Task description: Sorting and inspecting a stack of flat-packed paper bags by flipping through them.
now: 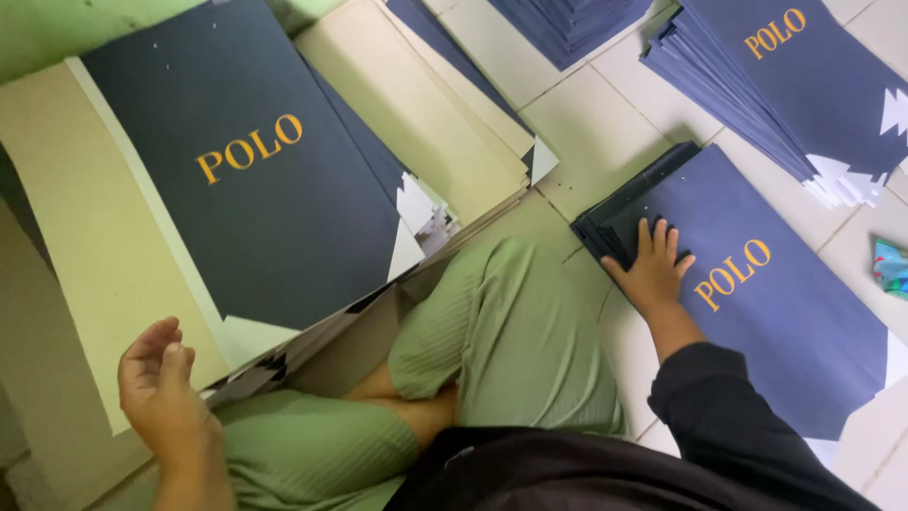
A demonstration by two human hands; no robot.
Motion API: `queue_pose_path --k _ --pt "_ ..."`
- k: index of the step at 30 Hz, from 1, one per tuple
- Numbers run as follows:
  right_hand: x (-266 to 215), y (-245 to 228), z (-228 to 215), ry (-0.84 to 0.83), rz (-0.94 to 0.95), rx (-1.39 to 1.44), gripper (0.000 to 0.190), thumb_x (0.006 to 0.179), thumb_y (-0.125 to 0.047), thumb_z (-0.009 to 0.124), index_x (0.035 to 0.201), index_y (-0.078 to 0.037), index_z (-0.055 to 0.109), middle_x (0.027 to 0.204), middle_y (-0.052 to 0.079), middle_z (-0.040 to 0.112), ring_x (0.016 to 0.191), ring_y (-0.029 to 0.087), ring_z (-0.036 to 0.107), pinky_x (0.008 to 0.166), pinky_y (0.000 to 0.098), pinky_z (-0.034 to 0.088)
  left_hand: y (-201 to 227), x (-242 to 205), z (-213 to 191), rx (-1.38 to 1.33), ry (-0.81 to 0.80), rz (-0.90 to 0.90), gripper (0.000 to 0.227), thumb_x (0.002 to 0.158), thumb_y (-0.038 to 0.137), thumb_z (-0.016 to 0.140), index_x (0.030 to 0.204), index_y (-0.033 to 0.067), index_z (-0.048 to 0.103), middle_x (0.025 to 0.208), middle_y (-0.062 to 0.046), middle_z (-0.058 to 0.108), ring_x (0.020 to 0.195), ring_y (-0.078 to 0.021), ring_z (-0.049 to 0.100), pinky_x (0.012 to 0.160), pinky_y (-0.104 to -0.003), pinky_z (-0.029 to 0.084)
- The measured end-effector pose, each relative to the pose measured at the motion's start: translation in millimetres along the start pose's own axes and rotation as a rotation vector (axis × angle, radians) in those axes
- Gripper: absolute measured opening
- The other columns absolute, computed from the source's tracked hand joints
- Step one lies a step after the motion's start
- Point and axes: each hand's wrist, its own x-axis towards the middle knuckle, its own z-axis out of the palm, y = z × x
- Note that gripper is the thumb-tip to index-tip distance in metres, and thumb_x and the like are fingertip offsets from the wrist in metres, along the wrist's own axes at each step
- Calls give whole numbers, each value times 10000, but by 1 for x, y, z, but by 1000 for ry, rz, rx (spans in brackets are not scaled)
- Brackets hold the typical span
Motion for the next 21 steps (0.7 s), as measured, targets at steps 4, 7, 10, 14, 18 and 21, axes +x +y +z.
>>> queue_pose_path --k 4,7,10,14,18,21 --pt "9 -33 -22 -72 127 80 1031 882 -655 547 1624 -30 199 1683 262 124 1551 442 57 1130 750 60 -40 22 -13 -278 81 -276 228 1063 94 462 1251 193 546 1257 35 641 1159 -62 609 984 -251 492" --pt "1 -82 -48 92 78 191 911 938 -536 600 1616 -38 251 1669 273 172 1536 465 122 1137 751 108 -45 29 -21 -290 148 -496 262 1058 166 450 1300 197 544 1229 48 651 1145 -57 642 952 -231 551" --pt "-34 -164 -79 336 -328 404 713 899 -211 694 1496 42 398 1541 276 415 1452 459 346 1149 580 256 -91 46 -37 -497 78 -591 252 1064 218 423 1273 235 563 1240 28 653 1147 -113 630 973 -295 519" --pt "-74 -246 -97 -137 -538 27 756 881 -690 465 1465 -213 522 1582 93 397 1470 390 301 1143 703 193 -104 51 -48 -577 88 -601 280 1061 259 415 1301 233 557 1250 14 643 1141 -138 626 976 -327 524" --pt "-80 -277 -81 -96 -841 -82 684 860 -633 612 1364 -170 626 1430 98 577 1394 352 430 1145 742 193 -41 31 -30 -477 201 -606 256 1037 206 480 1271 197 582 1145 13 668 1061 -95 667 926 -250 592" --pt "-71 -300 -75 -416 -798 410 469 977 -574 573 1278 -240 706 1247 42 732 1254 261 646 1112 617 371 -146 62 -39 -555 61 -444 212 1037 242 585 1244 290 584 1117 44 722 964 -96 697 790 -284 564"
